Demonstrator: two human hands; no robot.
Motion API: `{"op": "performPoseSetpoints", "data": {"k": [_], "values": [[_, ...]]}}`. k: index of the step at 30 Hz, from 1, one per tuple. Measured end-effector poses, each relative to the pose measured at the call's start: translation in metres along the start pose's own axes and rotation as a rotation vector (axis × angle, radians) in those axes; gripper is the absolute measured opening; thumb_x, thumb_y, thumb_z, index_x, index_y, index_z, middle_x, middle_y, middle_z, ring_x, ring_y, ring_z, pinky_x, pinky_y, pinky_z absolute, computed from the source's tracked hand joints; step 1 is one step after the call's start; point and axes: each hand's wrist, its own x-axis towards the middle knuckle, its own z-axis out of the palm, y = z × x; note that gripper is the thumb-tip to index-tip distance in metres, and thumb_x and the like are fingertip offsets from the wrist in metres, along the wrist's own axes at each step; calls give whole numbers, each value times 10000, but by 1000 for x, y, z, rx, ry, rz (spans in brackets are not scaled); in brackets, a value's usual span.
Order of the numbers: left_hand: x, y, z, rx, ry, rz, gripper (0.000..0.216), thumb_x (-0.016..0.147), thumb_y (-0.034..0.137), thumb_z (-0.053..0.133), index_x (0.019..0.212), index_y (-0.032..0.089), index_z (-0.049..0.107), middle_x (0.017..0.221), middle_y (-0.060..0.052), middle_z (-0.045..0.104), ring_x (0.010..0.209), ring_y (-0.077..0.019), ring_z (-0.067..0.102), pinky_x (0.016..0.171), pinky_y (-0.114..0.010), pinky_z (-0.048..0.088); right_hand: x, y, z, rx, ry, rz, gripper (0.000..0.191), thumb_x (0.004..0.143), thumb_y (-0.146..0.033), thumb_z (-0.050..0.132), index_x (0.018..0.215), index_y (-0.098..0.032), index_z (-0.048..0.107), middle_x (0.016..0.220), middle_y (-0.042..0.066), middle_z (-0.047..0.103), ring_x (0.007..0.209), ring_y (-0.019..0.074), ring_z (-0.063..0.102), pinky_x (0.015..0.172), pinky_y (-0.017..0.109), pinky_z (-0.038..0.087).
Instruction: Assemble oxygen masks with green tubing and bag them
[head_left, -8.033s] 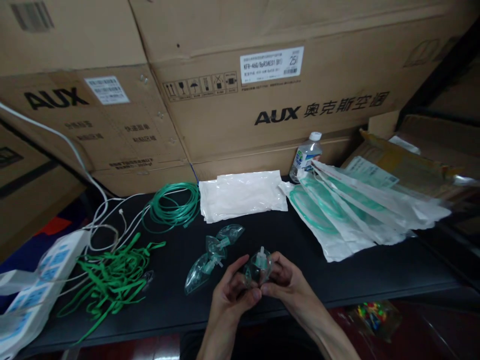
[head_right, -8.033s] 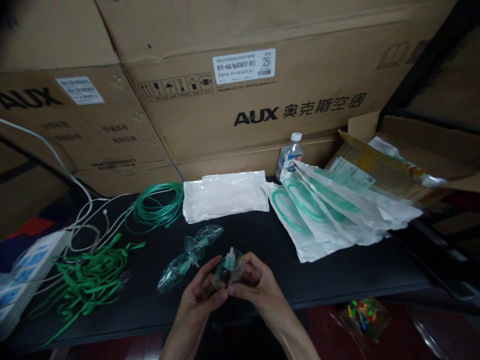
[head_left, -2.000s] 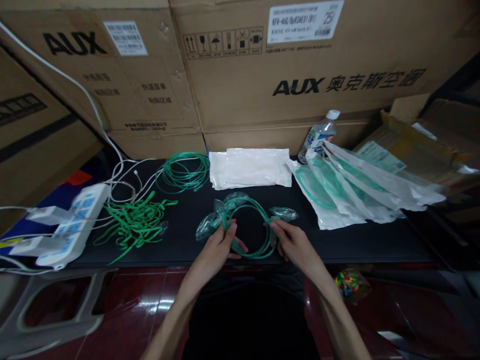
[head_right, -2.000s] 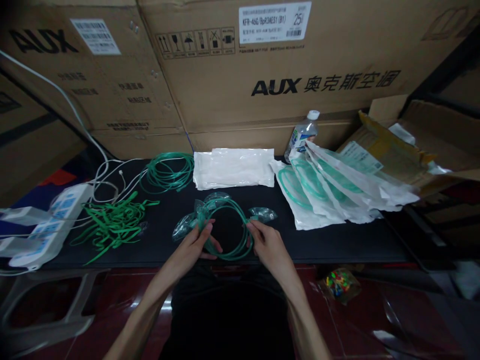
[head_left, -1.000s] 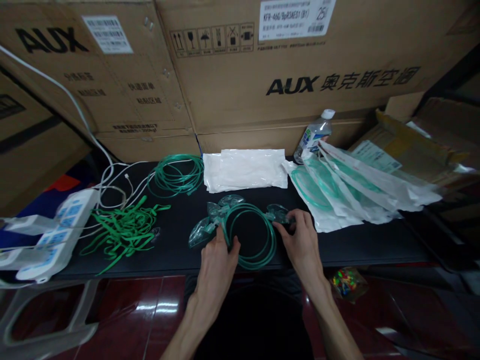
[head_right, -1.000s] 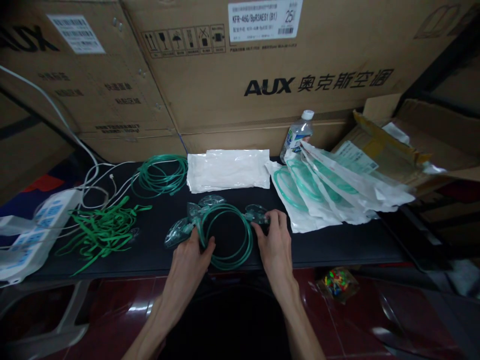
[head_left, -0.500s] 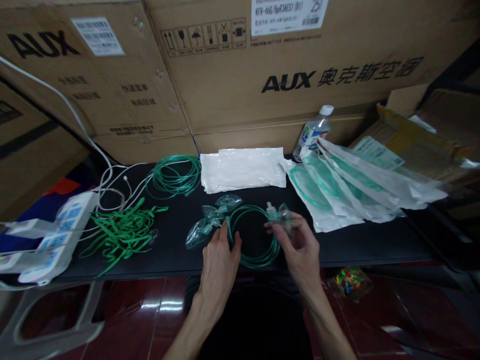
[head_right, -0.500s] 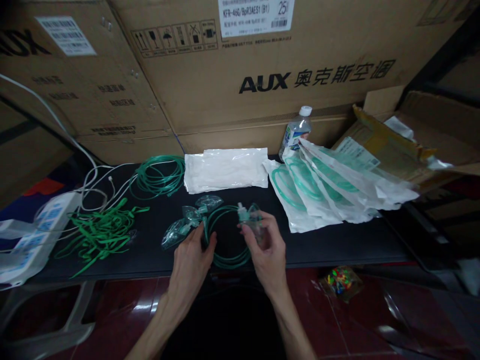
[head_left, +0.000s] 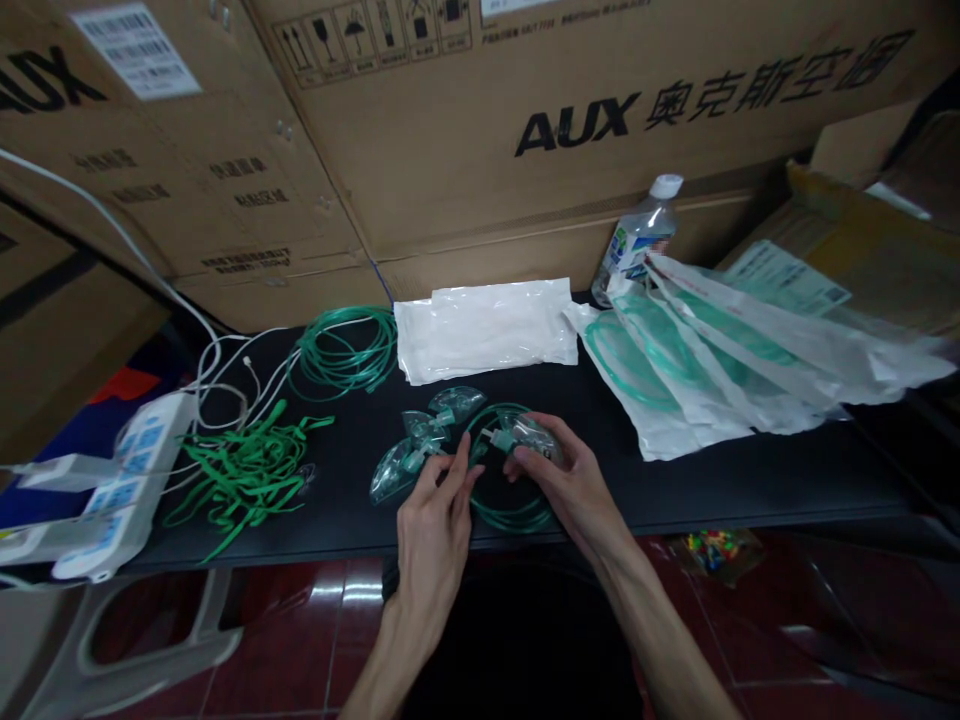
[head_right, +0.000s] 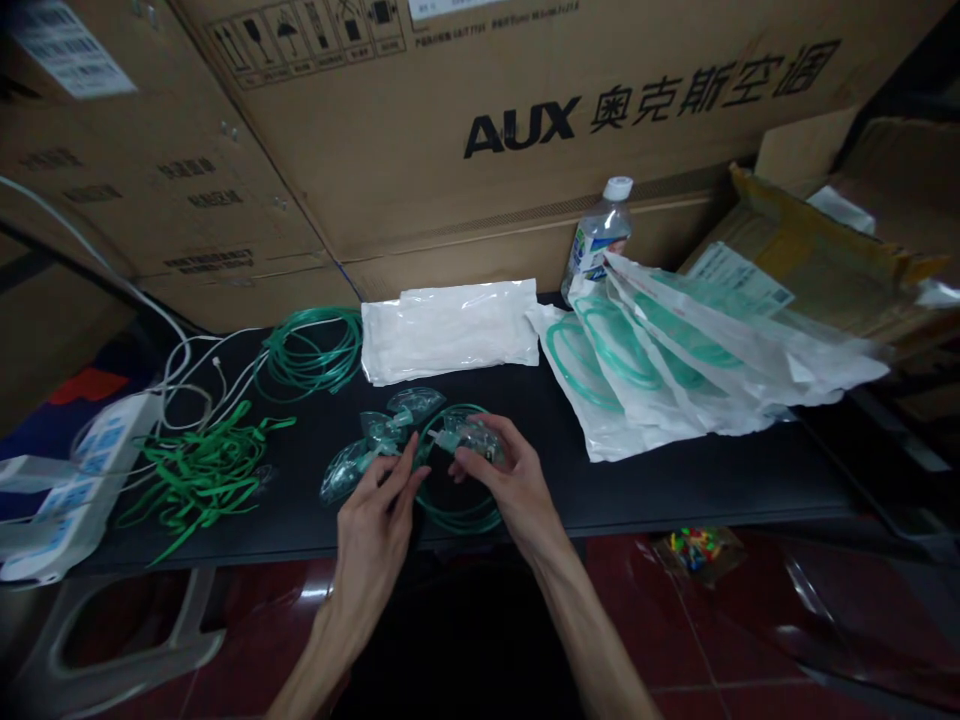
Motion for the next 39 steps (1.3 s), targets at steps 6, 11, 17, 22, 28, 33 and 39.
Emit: {"op": "performPoseSetpoints", "data": {"k": [6,11,17,22,28,33,39], "values": [[2,-5,2,-287,42,-75,408,1039,329,492,1410,233,633,913,-47,657,812,-150,662,726,-219,540,0,-5,2,41,42,2,602,769,-298,866,1306,-256,595,814,-13,721,714,157,676,751,300,526],[4,-6,3,-442,29,-122,324,966,371,644,1249,256,752,949,-47,751,844,-184,703,809,-283,569,-1,-1,0,39,110,-36,429,732,-316,884,1077,-260,636,812,-33,668,649,126,600,669,279,494],[5,-8,4,-497,3,-186,269,932,374,689,1168,291,789,1019,-38,769,862,-206,718,843,-333,590,-2,2,0,41,84,-59,247,849,-362,793,1034,-246,677,921,19,715,772,166,659,760,325,532],[7,-12,4,-498,-21,-97,247,958,324,674,1177,292,783,1025,-29,757,890,-175,705,822,-279,561,-3,1,0,3,86,-58,283,849,-377,793,1072,-248,678,914,25,728,770,175,670,783,345,549],[9,-10,3,-470,-24,-6,237,968,267,661,1168,248,787,966,-34,738,840,-145,686,768,-242,544,-4,1,0,29,129,-72,270,834,-364,812,1047,-239,705,931,38,727,753,170,652,757,337,557],[8,-13,8,-452,13,93,251,963,237,671,1190,256,776,949,-26,725,810,-129,682,725,-226,546,-4,4,-1,62,117,-96,251,833,-302,826,1055,-241,727,931,25,739,741,147,659,735,294,557],[8,-16,8,-453,-2,130,254,960,206,677,1195,238,770,952,-17,715,812,-102,674,719,-195,533,-3,7,-4,62,86,-69,380,724,-192,908,1062,-240,742,932,6,765,746,119,690,697,222,569]]}}
